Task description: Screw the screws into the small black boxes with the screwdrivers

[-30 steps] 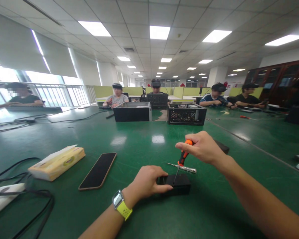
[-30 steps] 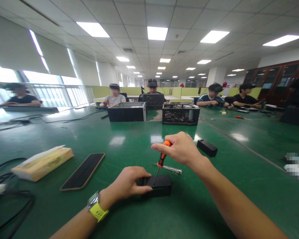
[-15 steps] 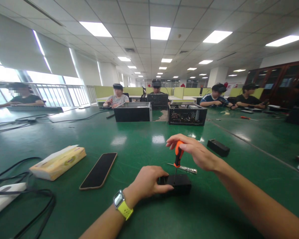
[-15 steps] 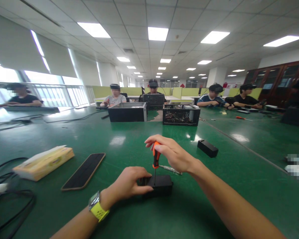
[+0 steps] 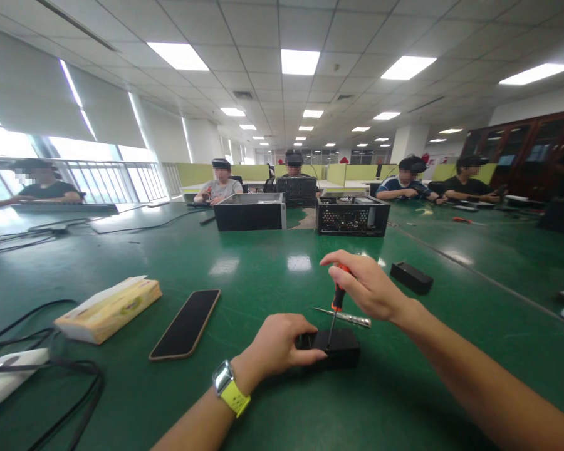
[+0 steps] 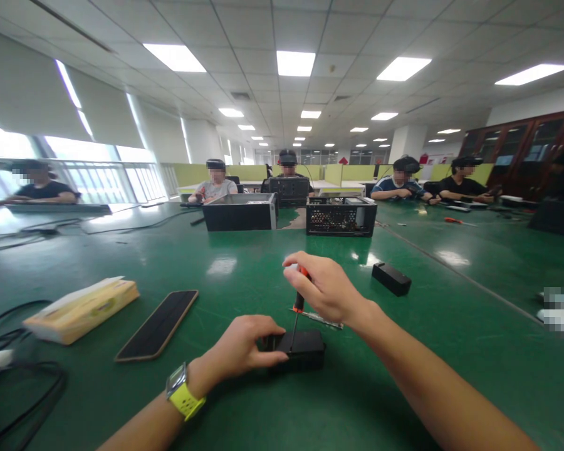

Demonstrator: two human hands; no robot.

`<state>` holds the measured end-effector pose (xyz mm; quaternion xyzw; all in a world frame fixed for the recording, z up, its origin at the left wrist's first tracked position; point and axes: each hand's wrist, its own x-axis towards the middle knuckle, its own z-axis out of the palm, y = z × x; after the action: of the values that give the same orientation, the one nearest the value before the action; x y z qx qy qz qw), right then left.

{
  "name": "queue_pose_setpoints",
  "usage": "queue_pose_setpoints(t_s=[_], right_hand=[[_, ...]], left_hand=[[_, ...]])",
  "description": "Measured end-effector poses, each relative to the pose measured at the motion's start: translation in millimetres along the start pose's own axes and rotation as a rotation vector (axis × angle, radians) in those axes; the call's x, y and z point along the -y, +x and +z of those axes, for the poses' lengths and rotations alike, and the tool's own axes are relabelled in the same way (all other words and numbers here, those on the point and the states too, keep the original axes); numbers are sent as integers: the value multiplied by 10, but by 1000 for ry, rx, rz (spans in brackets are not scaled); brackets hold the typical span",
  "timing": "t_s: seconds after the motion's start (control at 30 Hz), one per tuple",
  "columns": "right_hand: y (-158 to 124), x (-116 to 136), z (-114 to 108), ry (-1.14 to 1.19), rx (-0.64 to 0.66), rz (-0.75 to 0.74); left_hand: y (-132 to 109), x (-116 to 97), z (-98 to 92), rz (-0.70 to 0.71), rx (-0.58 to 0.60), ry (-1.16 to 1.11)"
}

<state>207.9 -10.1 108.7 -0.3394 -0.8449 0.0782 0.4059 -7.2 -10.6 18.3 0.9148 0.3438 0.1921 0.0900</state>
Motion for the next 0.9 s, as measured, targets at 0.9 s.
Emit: queue_pose_setpoints(t_s=[0.9], right_hand=[[0, 51, -24, -167, -68, -17]], left_hand=[[-6, -12, -2, -6, 10, 6]])
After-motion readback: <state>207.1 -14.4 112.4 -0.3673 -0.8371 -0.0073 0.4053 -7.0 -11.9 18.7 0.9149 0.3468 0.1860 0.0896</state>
